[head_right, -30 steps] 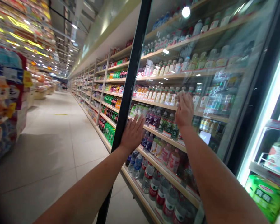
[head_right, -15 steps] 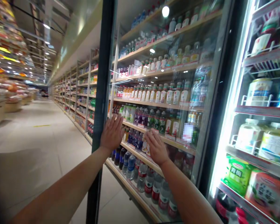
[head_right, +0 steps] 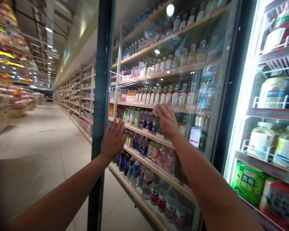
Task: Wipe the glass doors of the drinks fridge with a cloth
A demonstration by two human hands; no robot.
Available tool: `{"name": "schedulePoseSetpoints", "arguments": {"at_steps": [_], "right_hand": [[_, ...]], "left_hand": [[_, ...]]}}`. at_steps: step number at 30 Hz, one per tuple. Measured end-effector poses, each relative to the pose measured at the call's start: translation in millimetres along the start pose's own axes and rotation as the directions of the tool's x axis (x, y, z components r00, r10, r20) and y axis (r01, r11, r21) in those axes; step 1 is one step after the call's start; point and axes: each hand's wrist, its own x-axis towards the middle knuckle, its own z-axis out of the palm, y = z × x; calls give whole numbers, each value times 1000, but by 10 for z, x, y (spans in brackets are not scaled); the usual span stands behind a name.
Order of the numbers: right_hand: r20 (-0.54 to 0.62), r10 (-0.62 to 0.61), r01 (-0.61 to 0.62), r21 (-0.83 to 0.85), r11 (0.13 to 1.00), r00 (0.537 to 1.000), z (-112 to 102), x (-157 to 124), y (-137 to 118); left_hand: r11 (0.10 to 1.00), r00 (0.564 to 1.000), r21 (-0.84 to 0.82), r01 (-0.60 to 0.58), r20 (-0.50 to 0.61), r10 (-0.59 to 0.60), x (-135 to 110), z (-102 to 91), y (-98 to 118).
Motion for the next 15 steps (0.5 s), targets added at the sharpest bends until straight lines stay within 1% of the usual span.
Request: {"name": "schedulePoseSetpoints", "arguments": {"at_steps": [2, 4, 6, 7, 9, 11, 13, 15], "right_hand": [[-12, 59, -59, -18, 998, 998, -73, 390, 228], [6, 129, -128, -59, 990, 992, -178, 715, 453], [25, 193, -189, -106, 976, 981, -298, 938, 652], [33, 217, -211, -125, 969, 976, -354, 1005, 736], [41, 265, -256, -149, 955, 963, -445, 1050, 863], [38, 308, -299, -155, 942, 951, -492, 986, 933], [23, 330, -323, -145, 935, 944, -501, 830, 943], [6, 328, -324, -132, 937, 945, -485, 594, 896]], "left_hand": [[1000, 1000, 4, -2, 6, 2, -4, 2, -4], [1000, 1000, 3, -6, 6, 6, -7, 7, -10], [1000, 1000, 2, -7, 6, 7, -8, 10, -13], [1000, 1000, 2, -8, 7, 8, -8, 10, -12], [1000, 1000, 4, -6, -1, 6, -8, 6, -5], [1000, 1000, 1, -6, -7, 6, -9, -1, 5], [1000, 1000, -7, -4, -5, 4, -13, -5, 13], [1000, 1000, -19, 2, 5, -2, -19, -5, 16]]}}
